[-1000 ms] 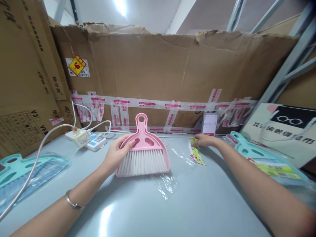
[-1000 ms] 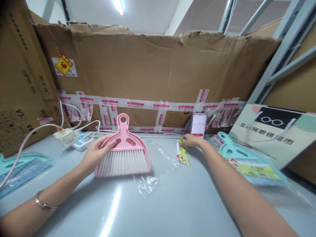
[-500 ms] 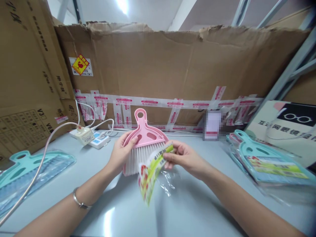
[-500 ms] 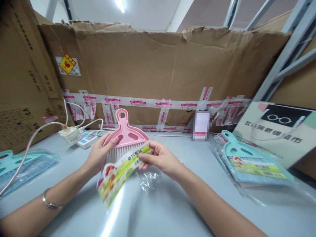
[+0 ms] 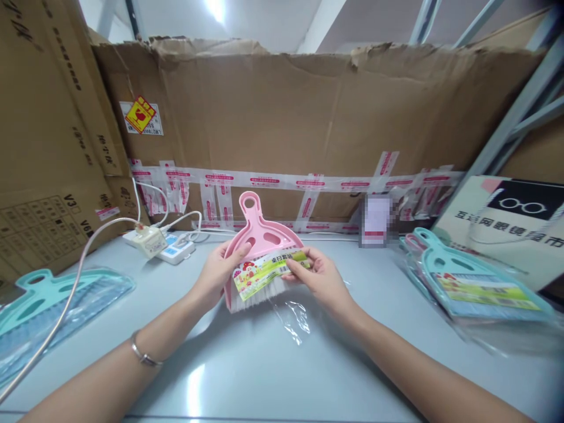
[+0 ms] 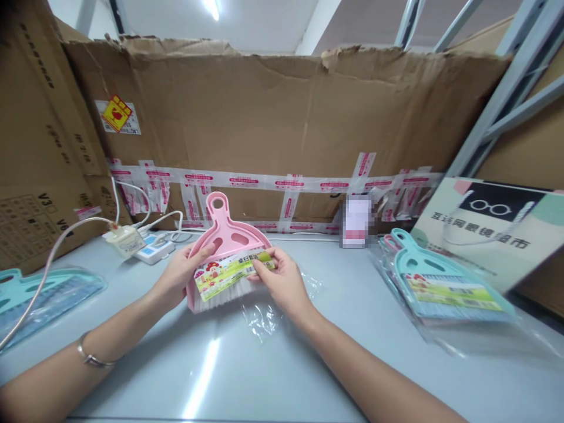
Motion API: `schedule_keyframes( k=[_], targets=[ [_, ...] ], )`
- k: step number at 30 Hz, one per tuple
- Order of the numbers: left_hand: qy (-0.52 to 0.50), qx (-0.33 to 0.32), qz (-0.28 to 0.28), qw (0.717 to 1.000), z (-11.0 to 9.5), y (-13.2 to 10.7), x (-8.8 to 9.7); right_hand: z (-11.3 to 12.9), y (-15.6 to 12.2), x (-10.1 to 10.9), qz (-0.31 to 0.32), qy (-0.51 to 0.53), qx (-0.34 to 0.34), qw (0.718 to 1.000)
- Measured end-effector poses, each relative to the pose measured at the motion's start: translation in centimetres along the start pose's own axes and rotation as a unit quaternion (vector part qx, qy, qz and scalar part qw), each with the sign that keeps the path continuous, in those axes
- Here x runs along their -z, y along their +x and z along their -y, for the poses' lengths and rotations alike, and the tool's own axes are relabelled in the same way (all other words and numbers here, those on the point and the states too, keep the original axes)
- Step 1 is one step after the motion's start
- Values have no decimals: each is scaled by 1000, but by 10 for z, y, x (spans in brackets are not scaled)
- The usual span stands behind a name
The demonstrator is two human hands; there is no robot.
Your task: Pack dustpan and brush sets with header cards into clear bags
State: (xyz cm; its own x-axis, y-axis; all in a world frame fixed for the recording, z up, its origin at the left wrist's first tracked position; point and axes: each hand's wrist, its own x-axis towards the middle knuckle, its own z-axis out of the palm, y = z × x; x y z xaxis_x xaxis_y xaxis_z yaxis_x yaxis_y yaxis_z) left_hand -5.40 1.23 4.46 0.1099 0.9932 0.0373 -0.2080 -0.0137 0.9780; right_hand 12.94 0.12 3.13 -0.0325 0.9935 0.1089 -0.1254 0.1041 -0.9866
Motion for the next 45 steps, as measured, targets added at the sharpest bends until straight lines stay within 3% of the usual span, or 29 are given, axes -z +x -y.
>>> schedule_keyframes(
  k=[8,12,15,17,18,20,22,23,28,31,33,35,37,41,45],
  targets=[
    [70,5,47,996,4,2,4,0,0,6,1,-38,-1,999],
    [59,9,33,998,3,3,7,-1,-1,13,2,-72,49,996],
    [-7,6,-10,1000,0,4,4,0,1,20,-117,-88,150,978],
    [-65,-10,-48,997,-2,4,-2,3,4,21,-185,-37,161,969],
    [-88,-22,-58,994,-3,3,-6,5,6,19,-175,4,134,975],
    [-112,-47,-57,991,-3,-1,-16,10,6,10,-67,90,43,993],
    [-114,-67,-33,991,-2,-5,-26,13,4,-1,52,157,-29,986],
    [-110,-75,-22,991,-1,-7,-31,14,2,-6,80,184,-47,978],
    [-77,-113,11,991,0,-7,-37,16,0,-15,12,260,-43,965],
    [-6,-138,21,990,2,6,-20,27,4,-3,-35,266,-3,963],
    [137,-133,-2,982,8,18,-4,38,7,9,-72,264,38,961],
    [314,-96,-23,944,18,29,11,47,11,22,-106,259,80,957],
    [425,-60,-17,903,31,37,20,50,13,33,-130,245,114,954],
    [459,-58,31,886,54,45,16,45,14,45,-138,194,116,964],
    [452,-69,61,887,42,45,18,39,10,46,-128,205,63,968]
  ],
)
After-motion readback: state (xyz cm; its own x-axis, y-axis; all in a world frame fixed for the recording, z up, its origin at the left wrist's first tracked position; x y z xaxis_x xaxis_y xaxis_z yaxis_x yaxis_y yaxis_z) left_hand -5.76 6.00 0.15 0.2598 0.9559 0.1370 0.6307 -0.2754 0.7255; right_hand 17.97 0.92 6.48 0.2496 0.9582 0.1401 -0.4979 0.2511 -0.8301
